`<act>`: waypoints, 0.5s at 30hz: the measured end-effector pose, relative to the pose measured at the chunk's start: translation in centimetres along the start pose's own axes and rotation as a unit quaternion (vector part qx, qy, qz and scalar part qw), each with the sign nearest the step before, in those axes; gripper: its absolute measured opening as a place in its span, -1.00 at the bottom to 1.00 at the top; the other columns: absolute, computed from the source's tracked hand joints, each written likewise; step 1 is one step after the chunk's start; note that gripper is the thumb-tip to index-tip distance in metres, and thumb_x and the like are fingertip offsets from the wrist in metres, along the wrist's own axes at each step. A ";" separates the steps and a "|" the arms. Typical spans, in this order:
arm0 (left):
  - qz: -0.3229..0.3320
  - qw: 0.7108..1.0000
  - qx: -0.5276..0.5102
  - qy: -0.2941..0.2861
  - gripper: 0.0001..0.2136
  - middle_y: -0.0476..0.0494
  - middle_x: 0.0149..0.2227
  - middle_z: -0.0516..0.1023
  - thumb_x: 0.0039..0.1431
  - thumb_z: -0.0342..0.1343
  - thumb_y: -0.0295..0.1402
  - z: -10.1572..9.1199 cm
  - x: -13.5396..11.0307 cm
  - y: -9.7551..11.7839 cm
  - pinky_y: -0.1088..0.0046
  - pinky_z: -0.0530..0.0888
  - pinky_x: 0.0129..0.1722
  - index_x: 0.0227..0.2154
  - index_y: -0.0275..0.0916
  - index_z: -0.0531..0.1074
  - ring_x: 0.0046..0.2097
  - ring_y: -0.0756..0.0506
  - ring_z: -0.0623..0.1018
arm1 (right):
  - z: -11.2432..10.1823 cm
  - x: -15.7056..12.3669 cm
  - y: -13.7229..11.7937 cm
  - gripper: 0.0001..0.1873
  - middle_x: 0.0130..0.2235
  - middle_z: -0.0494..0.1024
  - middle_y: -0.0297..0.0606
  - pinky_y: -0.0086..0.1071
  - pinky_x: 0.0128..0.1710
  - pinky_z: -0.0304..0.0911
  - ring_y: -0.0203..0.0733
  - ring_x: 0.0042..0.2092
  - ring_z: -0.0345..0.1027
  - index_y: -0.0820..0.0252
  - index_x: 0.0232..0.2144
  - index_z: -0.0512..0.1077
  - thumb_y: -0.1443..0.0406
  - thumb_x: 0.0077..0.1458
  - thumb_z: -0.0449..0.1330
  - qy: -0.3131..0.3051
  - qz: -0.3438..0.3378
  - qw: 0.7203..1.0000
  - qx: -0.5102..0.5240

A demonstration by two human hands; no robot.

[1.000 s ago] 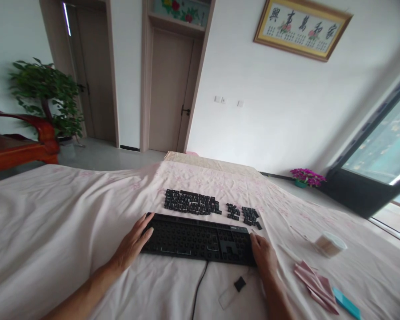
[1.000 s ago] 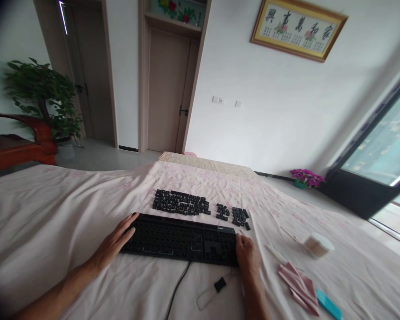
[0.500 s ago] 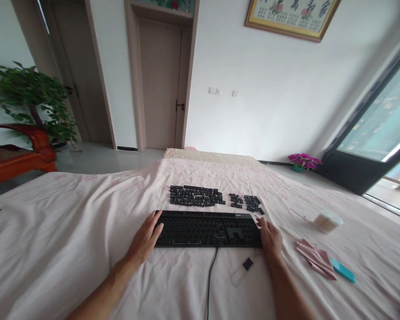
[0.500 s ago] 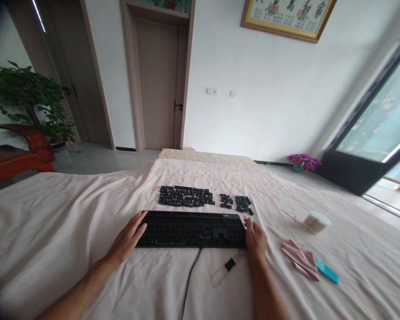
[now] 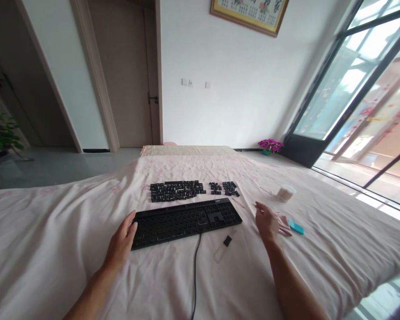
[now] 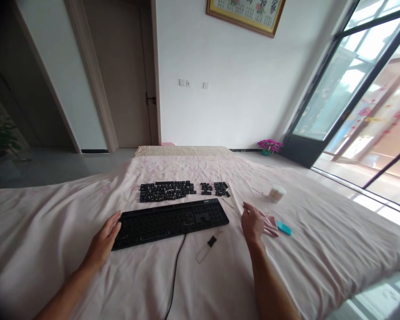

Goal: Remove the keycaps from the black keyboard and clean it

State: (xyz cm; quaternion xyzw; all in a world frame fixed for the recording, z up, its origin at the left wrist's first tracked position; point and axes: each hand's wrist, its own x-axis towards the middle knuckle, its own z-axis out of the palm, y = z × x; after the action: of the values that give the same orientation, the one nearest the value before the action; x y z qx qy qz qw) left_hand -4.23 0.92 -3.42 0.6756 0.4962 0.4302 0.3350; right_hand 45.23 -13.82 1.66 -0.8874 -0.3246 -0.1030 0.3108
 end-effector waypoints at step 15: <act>-0.004 1.000 0.012 0.004 -0.53 -0.20 0.18 0.31 0.19 -0.07 -0.22 -0.3 0.1 0.3 0.27 0.23 0.21 0.16 -0.22 0.22 0.18 -0.15 0.33 | -2.3 2.8 7.1 -0.53 -0.09 0.48 0.11 -0.17 -0.30 0.21 0.18 -0.13 0.41 0.17 -0.18 0.54 0.05 0.17 -0.06 -0.159 0.018 0.960 -0.232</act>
State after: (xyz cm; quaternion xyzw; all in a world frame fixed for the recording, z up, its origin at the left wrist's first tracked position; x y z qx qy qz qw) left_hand -4.41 0.99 -2.99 0.6755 0.5055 0.4258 0.3269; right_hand 51.97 -18.00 1.10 -0.9456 -0.3213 -0.0271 0.0429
